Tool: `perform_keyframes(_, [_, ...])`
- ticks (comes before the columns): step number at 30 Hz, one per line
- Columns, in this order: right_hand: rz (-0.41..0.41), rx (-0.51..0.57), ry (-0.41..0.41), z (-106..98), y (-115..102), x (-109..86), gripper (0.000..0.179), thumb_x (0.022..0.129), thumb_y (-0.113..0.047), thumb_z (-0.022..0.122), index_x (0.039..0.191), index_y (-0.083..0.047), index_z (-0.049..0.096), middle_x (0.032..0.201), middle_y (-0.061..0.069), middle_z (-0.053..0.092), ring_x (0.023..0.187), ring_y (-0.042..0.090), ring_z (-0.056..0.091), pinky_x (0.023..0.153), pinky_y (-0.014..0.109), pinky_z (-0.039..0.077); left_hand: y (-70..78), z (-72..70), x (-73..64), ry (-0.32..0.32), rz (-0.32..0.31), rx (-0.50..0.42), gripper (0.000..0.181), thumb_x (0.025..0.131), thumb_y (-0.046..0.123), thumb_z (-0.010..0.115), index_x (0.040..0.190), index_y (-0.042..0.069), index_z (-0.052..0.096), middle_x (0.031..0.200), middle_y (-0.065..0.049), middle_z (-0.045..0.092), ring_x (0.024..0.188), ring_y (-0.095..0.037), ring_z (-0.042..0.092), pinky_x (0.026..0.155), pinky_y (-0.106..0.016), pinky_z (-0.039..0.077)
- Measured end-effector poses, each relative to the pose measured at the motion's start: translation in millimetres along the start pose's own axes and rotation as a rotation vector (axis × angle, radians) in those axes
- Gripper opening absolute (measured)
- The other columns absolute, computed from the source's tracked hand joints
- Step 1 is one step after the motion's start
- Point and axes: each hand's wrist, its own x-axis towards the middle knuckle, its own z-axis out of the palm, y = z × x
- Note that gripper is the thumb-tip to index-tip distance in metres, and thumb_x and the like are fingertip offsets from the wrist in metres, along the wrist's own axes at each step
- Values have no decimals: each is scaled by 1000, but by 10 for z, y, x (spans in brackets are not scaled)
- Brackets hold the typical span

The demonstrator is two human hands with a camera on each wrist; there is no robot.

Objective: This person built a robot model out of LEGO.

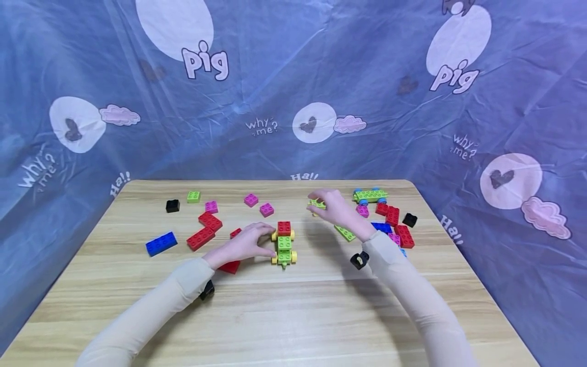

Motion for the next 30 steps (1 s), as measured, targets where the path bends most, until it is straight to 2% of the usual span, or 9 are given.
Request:
perform_keyframes(4, [112, -31, -31, -66, 191, 33, 33, 93, -15, 67, 119, 6, 65, 118, 24, 69, 102, 37, 69, 90, 45, 59, -1, -2, 1, -2, -8, -4, 75, 82, 38, 79, 138, -5, 53, 142, -19, 56, 133, -36, 51, 117, -52, 37])
perform_keyframes(9, [183, -42, -83, -83, 343, 55, 37, 94, -15, 67, 124, 6, 63, 123, 24, 67, 109, 38, 67, 95, 47, 57, -2, -1, -2, -6, -21, -6, 75, 82, 39, 79, 138, -4, 53, 142, -19, 56, 133, -36, 50, 117, -52, 37])
perform_keyframes(24, [335, -106, -205, -8, 571, 126, 45, 95, -23, 66, 132, 2, 59, 134, 23, 60, 121, 38, 60, 103, 50, 51, 15, -15, 4, -6, -17, -2, 76, 82, 39, 79, 138, -5, 52, 142, -20, 55, 133, -37, 50, 116, -53, 38])
perform_keyframes(30, [331, -153, -221, 24, 625, 125, 43, 95, -22, 66, 130, 3, 61, 131, 25, 60, 118, 41, 60, 102, 53, 51, 21, -14, 11, -15, -29, 2, 76, 82, 40, 79, 139, -4, 52, 143, -20, 54, 134, -37, 49, 117, -52, 37])
